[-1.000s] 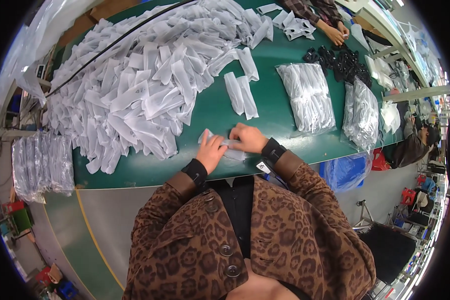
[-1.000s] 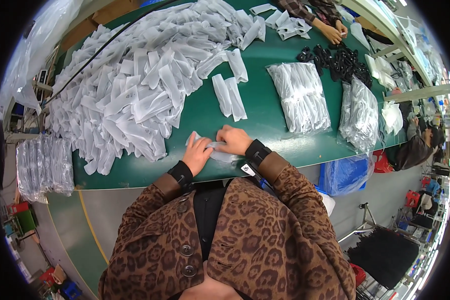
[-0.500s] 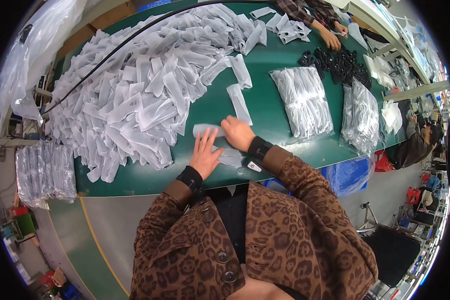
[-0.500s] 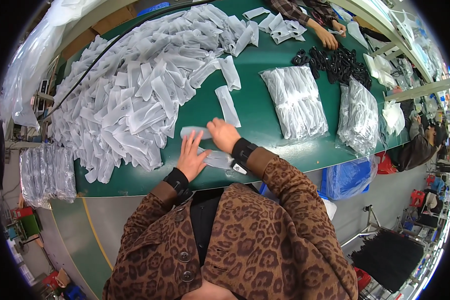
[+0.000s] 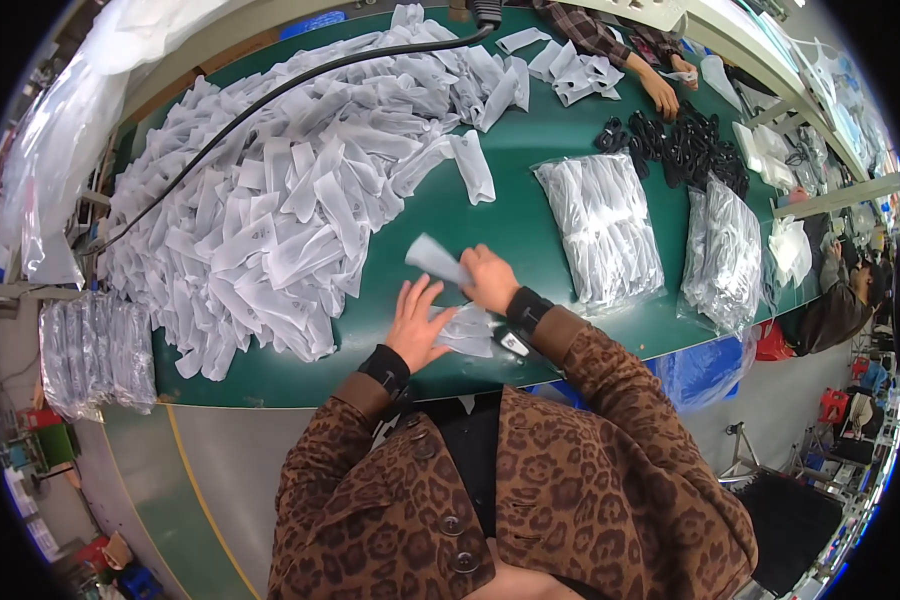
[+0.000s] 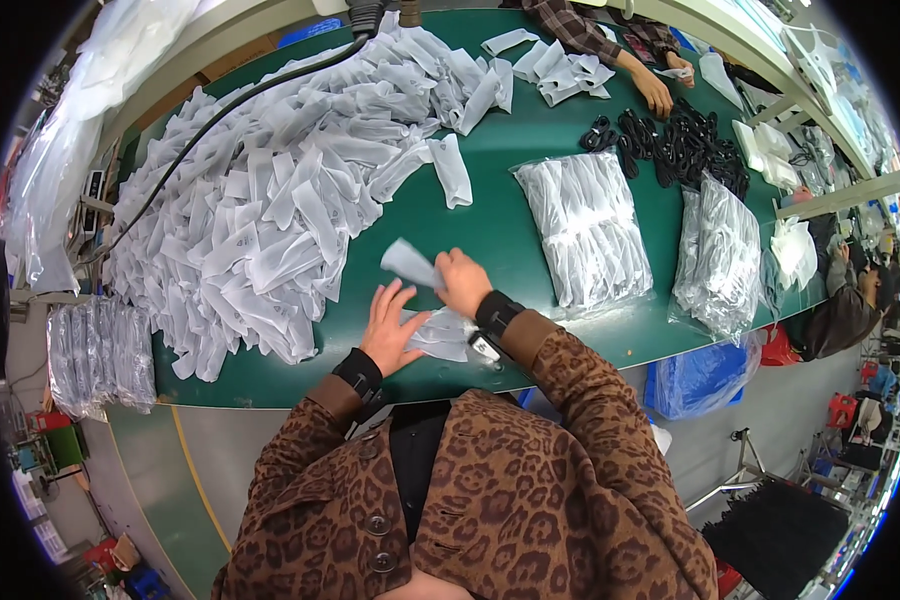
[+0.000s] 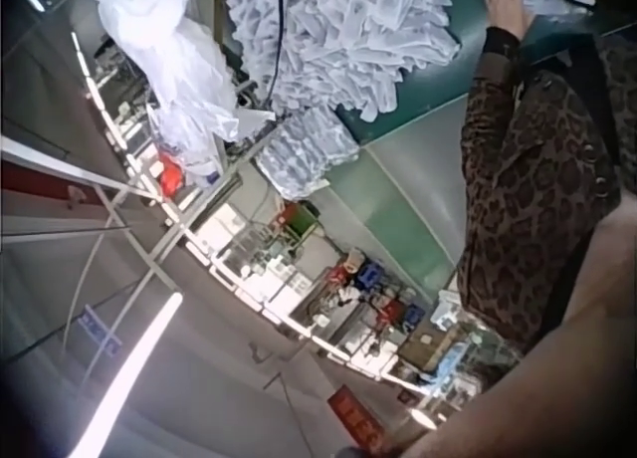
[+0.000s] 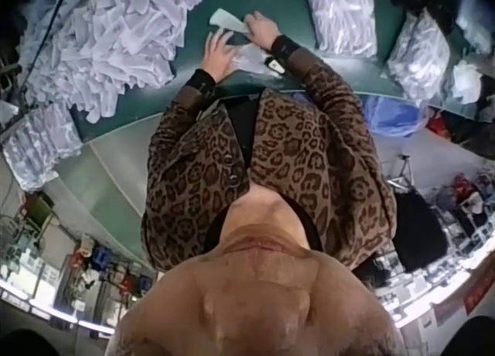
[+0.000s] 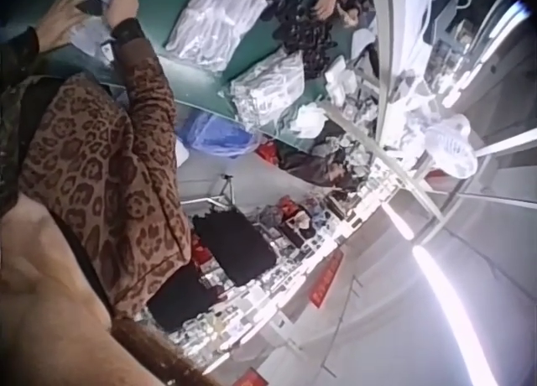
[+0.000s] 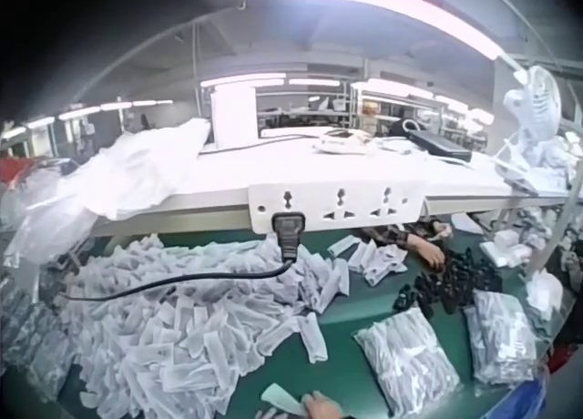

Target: The person packages items by hand, picking up a plastic bag, placing several small white-wrapped objects into it one at a time, and then setting the filled bag aside on the table.

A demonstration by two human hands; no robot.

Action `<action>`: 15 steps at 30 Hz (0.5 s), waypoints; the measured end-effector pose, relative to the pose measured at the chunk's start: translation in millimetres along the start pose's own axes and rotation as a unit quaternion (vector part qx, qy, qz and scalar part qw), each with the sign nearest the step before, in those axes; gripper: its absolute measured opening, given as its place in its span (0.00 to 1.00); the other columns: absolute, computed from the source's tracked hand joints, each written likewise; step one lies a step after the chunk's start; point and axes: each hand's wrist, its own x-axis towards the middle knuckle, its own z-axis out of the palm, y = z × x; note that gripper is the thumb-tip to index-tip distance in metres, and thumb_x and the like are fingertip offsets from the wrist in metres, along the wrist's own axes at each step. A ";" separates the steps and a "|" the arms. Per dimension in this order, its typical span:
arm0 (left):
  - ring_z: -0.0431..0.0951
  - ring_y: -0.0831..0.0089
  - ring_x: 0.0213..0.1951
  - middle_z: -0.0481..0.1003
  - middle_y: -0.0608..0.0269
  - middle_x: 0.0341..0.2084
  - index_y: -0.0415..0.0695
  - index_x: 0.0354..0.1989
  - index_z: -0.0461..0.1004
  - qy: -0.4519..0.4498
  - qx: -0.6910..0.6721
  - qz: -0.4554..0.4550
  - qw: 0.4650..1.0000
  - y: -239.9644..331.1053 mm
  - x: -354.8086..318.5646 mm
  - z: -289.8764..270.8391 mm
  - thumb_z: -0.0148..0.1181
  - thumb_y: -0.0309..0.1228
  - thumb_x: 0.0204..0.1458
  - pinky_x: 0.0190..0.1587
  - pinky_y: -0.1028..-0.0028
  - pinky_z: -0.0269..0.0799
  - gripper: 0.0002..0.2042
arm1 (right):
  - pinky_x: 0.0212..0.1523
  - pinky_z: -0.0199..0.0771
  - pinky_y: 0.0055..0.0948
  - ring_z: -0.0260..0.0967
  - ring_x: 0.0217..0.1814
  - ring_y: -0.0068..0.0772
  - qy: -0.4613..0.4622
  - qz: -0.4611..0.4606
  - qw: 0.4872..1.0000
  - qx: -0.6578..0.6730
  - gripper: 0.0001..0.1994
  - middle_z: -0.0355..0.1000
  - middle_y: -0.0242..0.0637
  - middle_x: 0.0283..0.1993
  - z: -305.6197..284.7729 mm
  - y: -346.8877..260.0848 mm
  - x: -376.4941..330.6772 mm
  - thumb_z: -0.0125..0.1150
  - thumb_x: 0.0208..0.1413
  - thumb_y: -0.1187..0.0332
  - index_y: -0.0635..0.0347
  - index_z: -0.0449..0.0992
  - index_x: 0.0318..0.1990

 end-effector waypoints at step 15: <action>0.57 0.49 0.60 0.60 0.52 0.57 0.49 0.52 0.71 -0.001 -0.011 -0.031 0.999 0.4 -7.2 39.6 0.74 0.40 0.33 0.57 0.52 0.58 0.33 | 0.46 0.66 0.37 0.69 0.43 0.42 0.168 -0.148 0.947 -0.230 0.09 0.68 0.42 0.41 -59.7 69.9 100.2 0.61 0.47 0.73 0.58 0.72 0.37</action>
